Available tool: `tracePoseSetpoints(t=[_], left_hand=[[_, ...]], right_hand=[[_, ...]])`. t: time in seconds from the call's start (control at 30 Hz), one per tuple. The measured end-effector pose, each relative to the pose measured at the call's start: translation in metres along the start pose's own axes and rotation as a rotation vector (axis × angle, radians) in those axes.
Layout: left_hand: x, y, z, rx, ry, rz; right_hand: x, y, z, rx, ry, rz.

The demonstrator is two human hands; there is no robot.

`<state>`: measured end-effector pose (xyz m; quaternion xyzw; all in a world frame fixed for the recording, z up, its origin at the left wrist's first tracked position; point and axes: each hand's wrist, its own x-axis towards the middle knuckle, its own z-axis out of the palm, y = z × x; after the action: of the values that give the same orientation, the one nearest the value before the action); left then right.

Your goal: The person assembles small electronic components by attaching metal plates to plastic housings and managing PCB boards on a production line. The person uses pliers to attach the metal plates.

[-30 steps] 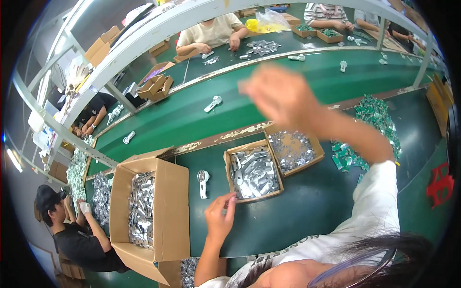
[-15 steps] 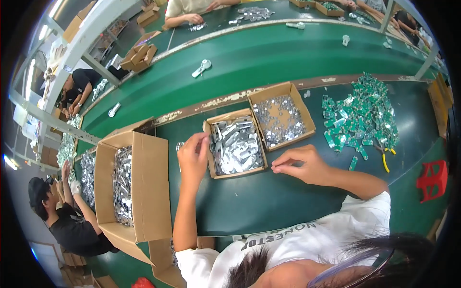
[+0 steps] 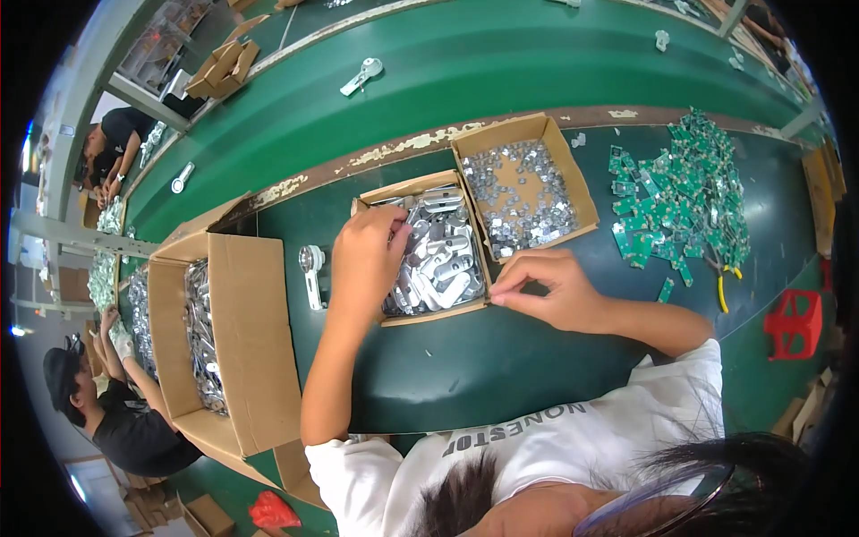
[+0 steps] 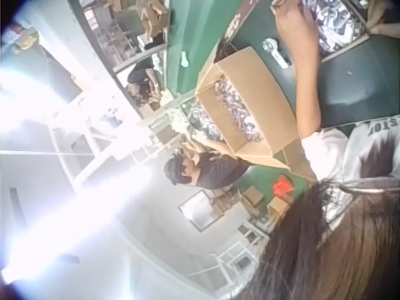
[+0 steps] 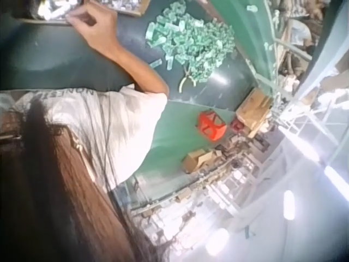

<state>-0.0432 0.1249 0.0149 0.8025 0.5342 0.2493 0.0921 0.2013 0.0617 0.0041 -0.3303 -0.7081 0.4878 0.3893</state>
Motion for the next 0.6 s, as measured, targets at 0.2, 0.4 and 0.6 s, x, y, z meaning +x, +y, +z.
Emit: tracePoseSetpoints(t=[0.2,0.4,0.6], left_hand=[[-0.019,-0.001,-0.012,-0.269,0.02,-0.154],[-0.024,0.003,-0.011,-0.275,0.042,-0.233],[-0.035,0.0,-0.019,-0.507,-0.053,-0.27]], right_hand=[[0.005,0.002,-0.002,-0.112,0.083,-0.148],[0.012,-0.002,-0.001,-0.087,0.089,-0.064],[0.026,-0.015,0.008,-0.052,0.127,-0.068]])
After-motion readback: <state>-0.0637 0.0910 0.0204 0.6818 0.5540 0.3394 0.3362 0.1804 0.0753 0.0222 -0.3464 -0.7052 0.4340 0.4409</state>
